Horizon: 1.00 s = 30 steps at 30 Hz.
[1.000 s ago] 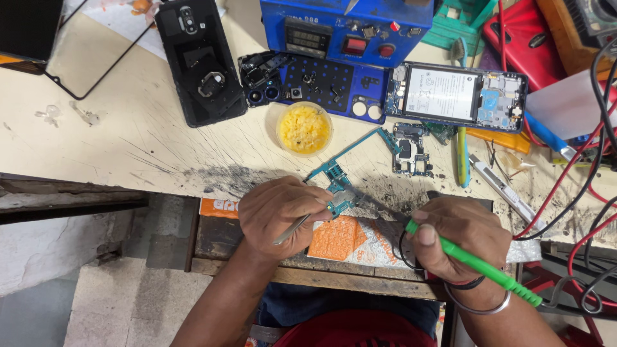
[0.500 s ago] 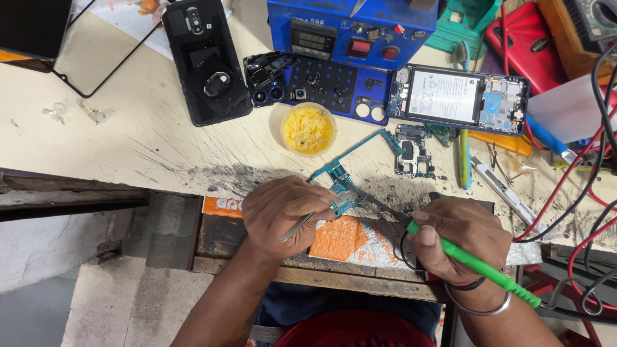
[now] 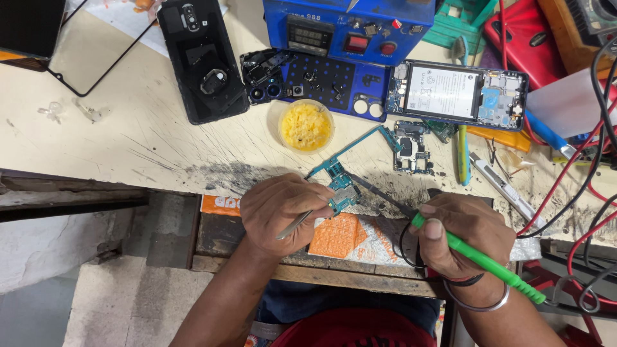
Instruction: The person repairs a disassembled smartphone at a cluttered workbench. They first work on the phone body with a screwdriver, then hold the midframe with tweezers while using a green-handled soldering iron to solder and rework components on the board, repeatedly repositioning the part and applying flux from a small container.
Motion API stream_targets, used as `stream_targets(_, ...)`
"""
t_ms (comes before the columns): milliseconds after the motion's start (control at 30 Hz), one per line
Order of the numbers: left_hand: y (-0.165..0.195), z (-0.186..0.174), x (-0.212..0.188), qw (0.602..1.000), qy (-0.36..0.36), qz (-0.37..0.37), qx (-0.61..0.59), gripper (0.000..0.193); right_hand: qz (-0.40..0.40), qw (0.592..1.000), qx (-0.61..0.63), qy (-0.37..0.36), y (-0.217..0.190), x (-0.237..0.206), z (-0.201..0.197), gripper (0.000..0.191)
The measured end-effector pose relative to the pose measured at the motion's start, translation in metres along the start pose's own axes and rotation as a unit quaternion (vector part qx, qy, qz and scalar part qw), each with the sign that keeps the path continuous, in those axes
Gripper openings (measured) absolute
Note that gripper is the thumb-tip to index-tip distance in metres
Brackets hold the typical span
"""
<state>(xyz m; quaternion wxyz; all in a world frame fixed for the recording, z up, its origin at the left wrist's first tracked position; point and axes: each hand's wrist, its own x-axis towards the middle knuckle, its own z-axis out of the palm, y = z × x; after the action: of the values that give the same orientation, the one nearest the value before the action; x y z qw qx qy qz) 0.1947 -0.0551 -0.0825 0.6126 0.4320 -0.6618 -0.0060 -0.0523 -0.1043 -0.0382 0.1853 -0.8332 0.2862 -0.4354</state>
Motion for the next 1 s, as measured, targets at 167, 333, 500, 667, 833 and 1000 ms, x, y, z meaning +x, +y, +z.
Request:
stream_targets(167,-0.0003,-0.0025,0.0004,1.000,0.000,0.007,0.006,0.022,-0.030,0.999,0.000,-0.017,0.0004,0.0055,0.0028,0.016)
stream_targets(333,0.0007,-0.0028,0.0008,1.000,-0.001,0.004,0.011,0.022,-0.026,0.999,-0.021,-0.019,-0.0009,0.0066,0.0040,0.015)
stream_targets(500,-0.0009,-0.0030,0.0024,1.000,0.000,0.012,0.009,0.022,-0.021,1.000,0.001,-0.006,-0.0010,0.0076,0.0064,0.015)
stream_targets(667,0.0003,-0.0038,0.0029,1.000,-0.004,0.007,0.003,0.023,-0.035,0.999,0.022,-0.029,0.0004,0.0088,0.0055,0.016)
stream_targets(833,0.0006,-0.0047,0.0021,1.000,-0.002,0.011,0.022,0.022,-0.037,0.999,0.020,-0.015,0.0009,0.0070,0.0080,0.016)
stream_targets(1000,-0.0001,-0.0028,-0.0007,1.000,-0.001,0.001,0.010,0.021,-0.015,1.000,-0.022,0.001,-0.0021,0.0036,0.0071,0.015)
